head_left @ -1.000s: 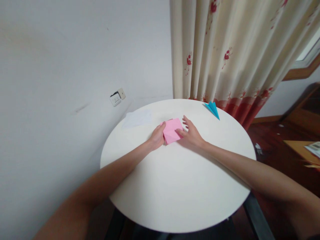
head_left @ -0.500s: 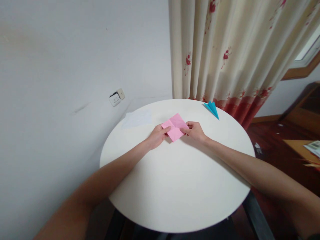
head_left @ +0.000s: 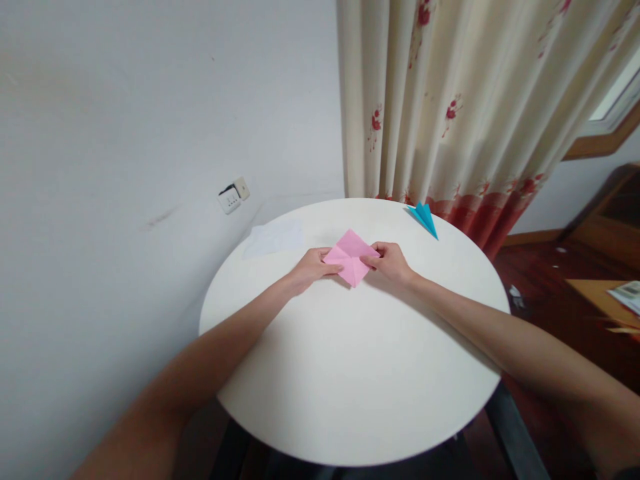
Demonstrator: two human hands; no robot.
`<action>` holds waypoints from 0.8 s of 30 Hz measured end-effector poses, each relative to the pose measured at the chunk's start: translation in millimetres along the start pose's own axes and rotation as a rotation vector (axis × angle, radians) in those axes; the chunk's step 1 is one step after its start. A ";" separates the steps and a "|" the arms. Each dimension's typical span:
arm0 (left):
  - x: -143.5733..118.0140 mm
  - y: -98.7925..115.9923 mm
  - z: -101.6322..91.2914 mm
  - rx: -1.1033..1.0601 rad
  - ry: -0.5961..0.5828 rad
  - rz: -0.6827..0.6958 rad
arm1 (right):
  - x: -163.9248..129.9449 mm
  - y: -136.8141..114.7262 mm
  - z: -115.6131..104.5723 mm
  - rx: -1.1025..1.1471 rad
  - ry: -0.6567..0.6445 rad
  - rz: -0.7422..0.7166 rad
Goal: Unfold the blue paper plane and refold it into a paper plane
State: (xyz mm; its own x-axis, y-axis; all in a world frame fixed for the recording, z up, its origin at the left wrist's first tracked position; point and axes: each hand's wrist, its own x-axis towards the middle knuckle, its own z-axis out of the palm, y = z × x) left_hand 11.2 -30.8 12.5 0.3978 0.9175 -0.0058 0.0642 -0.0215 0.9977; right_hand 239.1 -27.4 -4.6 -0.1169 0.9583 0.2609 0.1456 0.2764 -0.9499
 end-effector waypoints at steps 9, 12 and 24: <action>0.7 -6.5 4.7 0.101 0.030 -0.036 | -6.3 4.9 5.9 0.027 -0.199 0.021; -0.1 -8.8 15.0 0.156 0.093 -0.015 | -7.1 1.8 8.3 0.122 -0.136 0.058; 1.5 -5.7 19.1 0.050 0.290 0.050 | -9.4 -2.4 12.8 0.257 -0.098 0.145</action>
State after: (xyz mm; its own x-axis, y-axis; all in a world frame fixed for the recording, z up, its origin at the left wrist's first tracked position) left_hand 29.0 -36.9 5.5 0.1239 0.9898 0.0696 0.0987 -0.0821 0.9917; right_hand 227.3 -38.0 -7.0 -0.2094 0.9712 0.1139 -0.0842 0.0981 -0.9916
